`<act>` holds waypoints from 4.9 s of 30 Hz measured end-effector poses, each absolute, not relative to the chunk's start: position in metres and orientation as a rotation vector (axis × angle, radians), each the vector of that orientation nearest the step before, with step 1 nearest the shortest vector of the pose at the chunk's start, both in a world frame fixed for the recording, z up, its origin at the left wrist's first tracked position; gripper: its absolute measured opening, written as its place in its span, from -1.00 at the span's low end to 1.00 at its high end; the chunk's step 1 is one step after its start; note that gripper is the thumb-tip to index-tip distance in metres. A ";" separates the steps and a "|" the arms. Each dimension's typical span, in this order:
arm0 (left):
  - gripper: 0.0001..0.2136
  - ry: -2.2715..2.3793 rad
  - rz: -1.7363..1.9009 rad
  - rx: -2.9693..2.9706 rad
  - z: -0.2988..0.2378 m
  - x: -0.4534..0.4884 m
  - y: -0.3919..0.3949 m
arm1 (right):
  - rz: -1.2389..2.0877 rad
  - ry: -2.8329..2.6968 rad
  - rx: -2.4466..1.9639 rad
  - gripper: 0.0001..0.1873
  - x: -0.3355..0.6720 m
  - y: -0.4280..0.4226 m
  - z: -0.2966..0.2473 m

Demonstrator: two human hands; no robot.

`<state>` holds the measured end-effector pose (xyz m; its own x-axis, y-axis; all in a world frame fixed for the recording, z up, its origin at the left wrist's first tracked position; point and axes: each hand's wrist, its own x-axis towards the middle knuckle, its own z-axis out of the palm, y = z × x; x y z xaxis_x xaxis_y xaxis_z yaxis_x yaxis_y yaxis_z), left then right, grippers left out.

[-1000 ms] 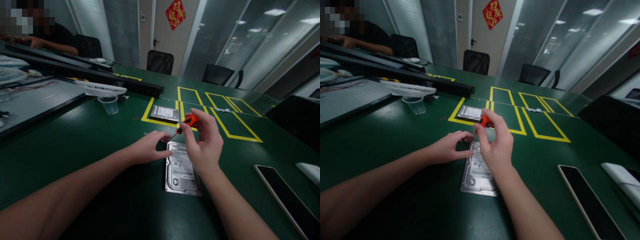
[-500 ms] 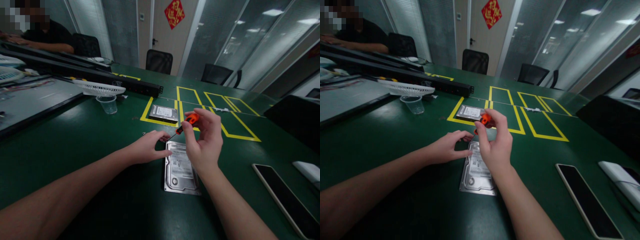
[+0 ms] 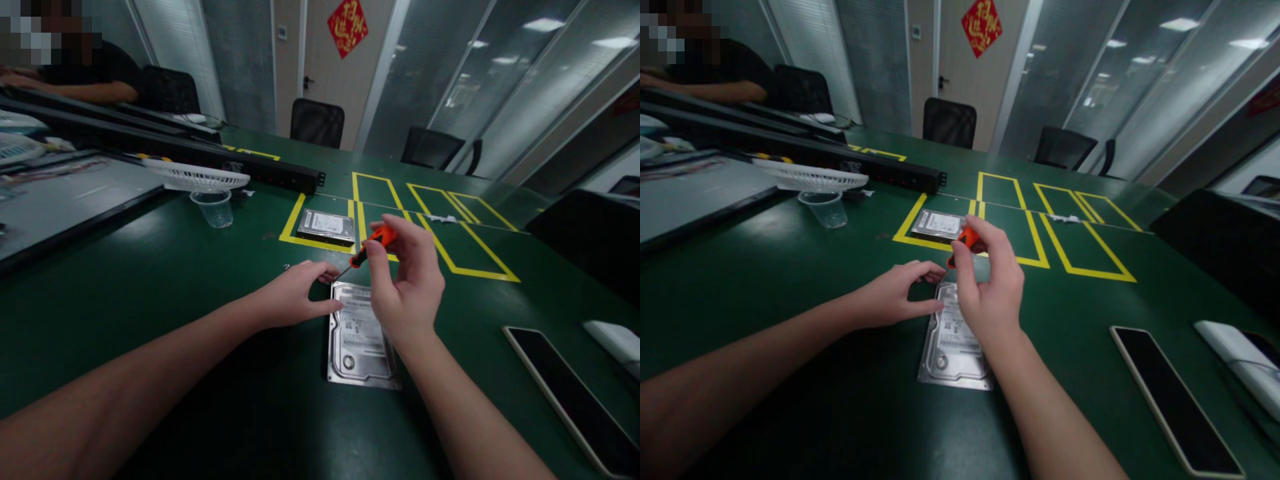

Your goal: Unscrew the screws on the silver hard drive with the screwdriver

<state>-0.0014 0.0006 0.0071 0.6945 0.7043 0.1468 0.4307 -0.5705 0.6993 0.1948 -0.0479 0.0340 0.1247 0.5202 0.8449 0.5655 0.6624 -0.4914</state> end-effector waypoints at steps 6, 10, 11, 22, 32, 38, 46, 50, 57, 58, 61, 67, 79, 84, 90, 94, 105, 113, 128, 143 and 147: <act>-0.51 0.848 0.574 2.264 0.004 -0.001 0.003 | 0.056 -1.596 -0.956 -0.54 0.198 -0.051 0.035; -0.50 0.858 0.560 2.262 0.004 -0.002 0.002 | 0.033 -1.576 -0.943 -0.56 0.197 -0.050 0.035; -0.49 0.860 0.557 2.260 0.005 -0.002 0.002 | 0.011 -1.564 -0.942 -0.58 0.197 -0.050 0.035; -0.49 0.867 0.546 2.249 0.007 -0.002 0.001 | 0.032 -1.537 -0.925 -0.54 0.195 -0.047 0.031; -0.50 0.851 0.570 2.254 0.005 -0.002 0.002 | -0.050 -1.577 -0.937 -0.60 0.197 -0.052 0.039; -0.48 0.871 0.557 2.259 0.004 -0.002 0.002 | -0.101 -1.530 -0.941 -0.65 0.196 -0.048 0.038; -0.50 0.875 0.559 2.270 0.002 -0.002 0.003 | 0.026 -1.516 -0.893 -0.55 0.196 -0.047 0.031; -0.49 0.869 0.553 2.272 0.004 -0.002 0.002 | -0.030 -1.532 -0.920 -0.62 0.197 -0.049 0.036; -0.50 0.854 0.574 2.266 0.003 -0.001 0.002 | -0.028 -1.633 -0.922 -0.59 0.197 -0.054 0.042; -0.50 0.856 0.576 2.263 0.003 -0.001 0.002 | -0.038 -1.636 -0.923 -0.58 0.197 -0.054 0.043; -0.49 0.859 0.573 2.257 0.003 -0.001 0.002 | -0.067 -1.620 -0.918 -0.59 0.197 -0.052 0.042; -0.49 0.866 0.570 2.257 0.003 -0.002 0.002 | 0.022 -1.544 -0.880 -0.61 0.195 -0.048 0.037; -0.50 0.862 0.569 2.262 0.002 -0.002 0.003 | -0.095 -1.643 -0.913 -0.49 0.196 -0.052 0.042; -0.49 0.871 0.564 2.250 0.003 -0.002 0.002 | -0.115 -1.619 -0.930 -0.56 0.196 -0.051 0.042; -0.49 0.863 0.553 2.250 0.004 -0.002 0.002 | -0.042 -1.609 -0.902 -0.56 0.196 -0.054 0.042; -0.51 0.852 0.574 2.263 0.003 -0.002 0.002 | -0.079 -1.626 -0.898 -0.52 0.196 -0.055 0.042; -0.50 0.862 0.572 2.257 0.004 -0.003 0.001 | -0.151 -1.583 -0.914 -0.55 0.196 -0.052 0.043; -0.49 0.855 0.570 2.252 0.003 -0.002 0.002 | 0.033 -1.598 -0.876 -0.52 0.196 -0.054 0.040; -0.50 0.871 0.557 2.253 0.005 -0.002 0.002 | -0.065 -1.617 -0.925 -0.54 0.198 -0.054 0.041; -0.49 0.862 0.554 2.249 0.005 -0.002 0.002 | -0.102 -1.618 -0.930 -0.53 0.196 -0.054 0.042; -0.50 0.866 0.561 2.250 0.004 -0.001 0.002 | -0.013 -1.627 -0.906 -0.51 0.199 -0.054 0.040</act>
<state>-0.0013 0.0019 0.0043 0.6898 0.7080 0.1516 0.4281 -0.5676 0.7032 0.1985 -0.0545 0.0399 0.0169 0.5402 0.8414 0.5539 0.6955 -0.4576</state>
